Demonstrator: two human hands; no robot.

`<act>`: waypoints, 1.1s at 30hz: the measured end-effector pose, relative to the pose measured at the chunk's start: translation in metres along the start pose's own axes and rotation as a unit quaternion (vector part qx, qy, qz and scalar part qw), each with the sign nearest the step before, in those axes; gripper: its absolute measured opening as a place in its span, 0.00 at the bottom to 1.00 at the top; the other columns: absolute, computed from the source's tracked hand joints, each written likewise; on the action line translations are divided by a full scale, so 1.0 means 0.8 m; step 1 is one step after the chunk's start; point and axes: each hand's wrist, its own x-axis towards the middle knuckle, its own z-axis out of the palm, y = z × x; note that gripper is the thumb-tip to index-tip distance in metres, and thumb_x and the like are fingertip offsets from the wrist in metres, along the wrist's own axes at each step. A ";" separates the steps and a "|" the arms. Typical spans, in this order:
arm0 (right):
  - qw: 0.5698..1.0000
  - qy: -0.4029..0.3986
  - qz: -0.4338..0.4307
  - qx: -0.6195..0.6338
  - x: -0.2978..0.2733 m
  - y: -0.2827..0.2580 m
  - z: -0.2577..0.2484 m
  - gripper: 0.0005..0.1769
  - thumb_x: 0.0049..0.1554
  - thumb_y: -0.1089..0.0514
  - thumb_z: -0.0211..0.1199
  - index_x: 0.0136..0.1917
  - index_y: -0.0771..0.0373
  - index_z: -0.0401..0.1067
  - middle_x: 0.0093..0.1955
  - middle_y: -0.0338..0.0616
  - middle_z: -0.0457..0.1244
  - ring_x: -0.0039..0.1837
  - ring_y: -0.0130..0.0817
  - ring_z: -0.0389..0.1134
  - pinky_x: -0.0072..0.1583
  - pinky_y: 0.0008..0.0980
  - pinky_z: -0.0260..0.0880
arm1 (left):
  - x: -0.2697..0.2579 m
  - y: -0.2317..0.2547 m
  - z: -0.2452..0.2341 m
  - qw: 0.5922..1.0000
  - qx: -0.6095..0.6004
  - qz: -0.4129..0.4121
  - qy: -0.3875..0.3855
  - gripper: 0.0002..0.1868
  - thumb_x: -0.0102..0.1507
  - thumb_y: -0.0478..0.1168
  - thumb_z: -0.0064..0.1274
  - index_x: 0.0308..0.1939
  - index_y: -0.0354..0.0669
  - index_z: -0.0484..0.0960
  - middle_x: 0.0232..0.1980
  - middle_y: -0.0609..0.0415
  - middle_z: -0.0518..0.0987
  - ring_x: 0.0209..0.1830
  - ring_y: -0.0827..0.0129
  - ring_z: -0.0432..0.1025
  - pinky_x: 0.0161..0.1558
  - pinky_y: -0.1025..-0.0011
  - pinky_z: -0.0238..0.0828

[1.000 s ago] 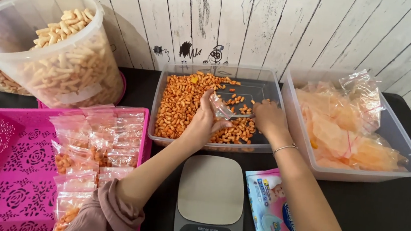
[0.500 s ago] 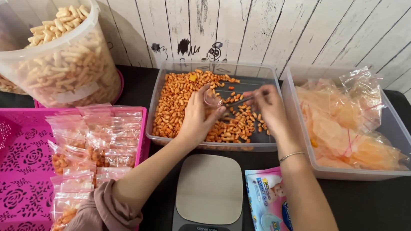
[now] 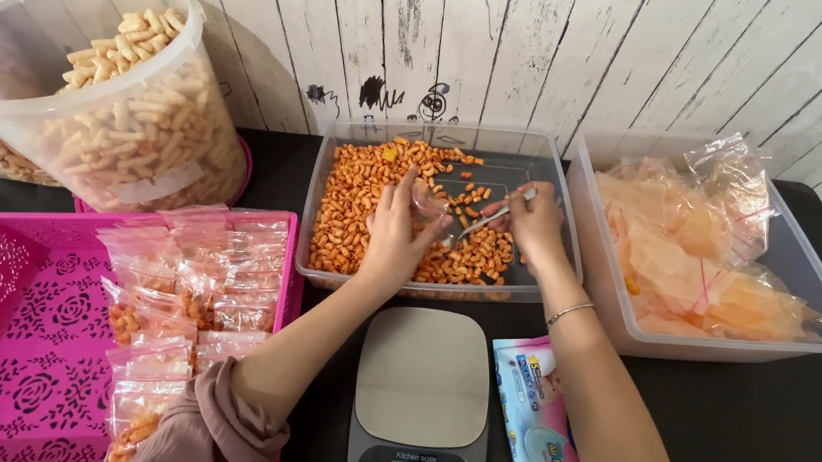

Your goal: The person is portioning small orange snacks into plastic bags using a spoon, weighing them on a digital scale, and organizing the filled bags into a pink basket.

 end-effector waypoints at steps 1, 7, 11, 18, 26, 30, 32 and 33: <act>1.000 0.000 0.000 0.000 -0.002 -0.004 -0.002 0.08 0.65 0.63 0.43 0.56 0.69 0.50 0.37 0.58 0.70 0.30 0.35 0.72 0.32 0.23 0.74 | 0.001 -0.004 0.001 1.000 0.000 0.000 0.000 0.47 0.63 0.60 0.58 0.76 0.44 0.55 0.56 0.51 0.67 0.56 0.56 0.69 0.60 0.48 0.58; 0.998 0.062 -0.024 0.011 -0.012 -0.047 -0.027 0.07 0.67 0.61 0.37 0.57 0.63 0.45 0.39 0.54 0.70 0.34 0.32 0.71 0.35 0.19 0.72 | 0.006 -0.019 0.008 0.999 0.028 -0.015 0.018 0.45 0.64 0.57 0.59 0.77 0.45 0.54 0.52 0.57 0.66 0.52 0.65 0.69 0.58 0.51 0.59; 0.988 0.118 -0.085 0.041 -0.014 -0.079 -0.032 0.05 0.68 0.61 0.38 0.57 0.58 0.46 0.40 0.52 0.70 0.35 0.30 0.71 0.36 0.18 0.73 | 0.006 -0.015 0.007 0.999 0.038 -0.018 0.021 0.46 0.63 0.58 0.60 0.76 0.42 0.56 0.49 0.56 0.65 0.49 0.64 0.69 0.58 0.50 0.59; 0.984 0.096 -0.122 0.083 -0.028 -0.122 -0.017 0.05 0.69 0.62 0.38 0.57 0.58 0.46 0.41 0.53 0.70 0.35 0.30 0.71 0.37 0.17 0.73 | 0.003 -0.008 0.005 0.999 0.039 -0.015 0.013 0.49 0.61 0.61 0.61 0.75 0.38 0.56 0.48 0.57 0.65 0.48 0.66 0.69 0.56 0.50 0.58; 0.988 0.038 -0.141 0.051 -0.028 -0.124 -0.006 0.04 0.69 0.62 0.39 0.55 0.60 0.46 0.40 0.55 0.69 0.34 0.28 0.69 0.36 0.17 0.71 | 0.005 -0.016 0.010 0.998 0.057 -0.028 -0.026 0.52 0.60 0.60 0.62 0.77 0.38 0.52 0.51 0.56 0.65 0.53 0.65 0.68 0.60 0.48 0.55; 0.983 -0.005 -0.181 -0.017 -0.030 -0.131 -0.004 0.06 0.68 0.62 0.41 0.57 0.63 0.47 0.41 0.57 0.69 0.35 0.31 0.69 0.37 0.21 0.73 | 0.004 -0.015 0.010 0.997 0.068 -0.012 -0.042 0.51 0.59 0.61 0.62 0.76 0.40 0.56 0.55 0.53 0.65 0.58 0.59 0.67 0.62 0.46 0.53; 0.979 -0.015 -0.196 -0.044 -0.047 -0.153 0.012 0.06 0.69 0.62 0.41 0.57 0.64 0.48 0.41 0.56 0.68 0.36 0.31 0.69 0.36 0.21 0.72 | 0.005 -0.023 0.015 0.997 0.065 -0.008 -0.047 0.50 0.59 0.63 0.62 0.75 0.43 0.58 0.55 0.54 0.65 0.59 0.60 0.67 0.62 0.47 0.54; 0.974 -0.025 -0.211 -0.072 -0.055 -0.164 0.020 0.06 0.69 0.62 0.41 0.58 0.65 0.50 0.41 0.55 0.67 0.36 0.31 0.69 0.36 0.21 0.72 | 0.005 -0.027 0.018 0.997 0.063 -0.004 -0.052 0.49 0.58 0.64 0.61 0.75 0.47 0.60 0.56 0.55 0.66 0.60 0.61 0.67 0.62 0.47 0.54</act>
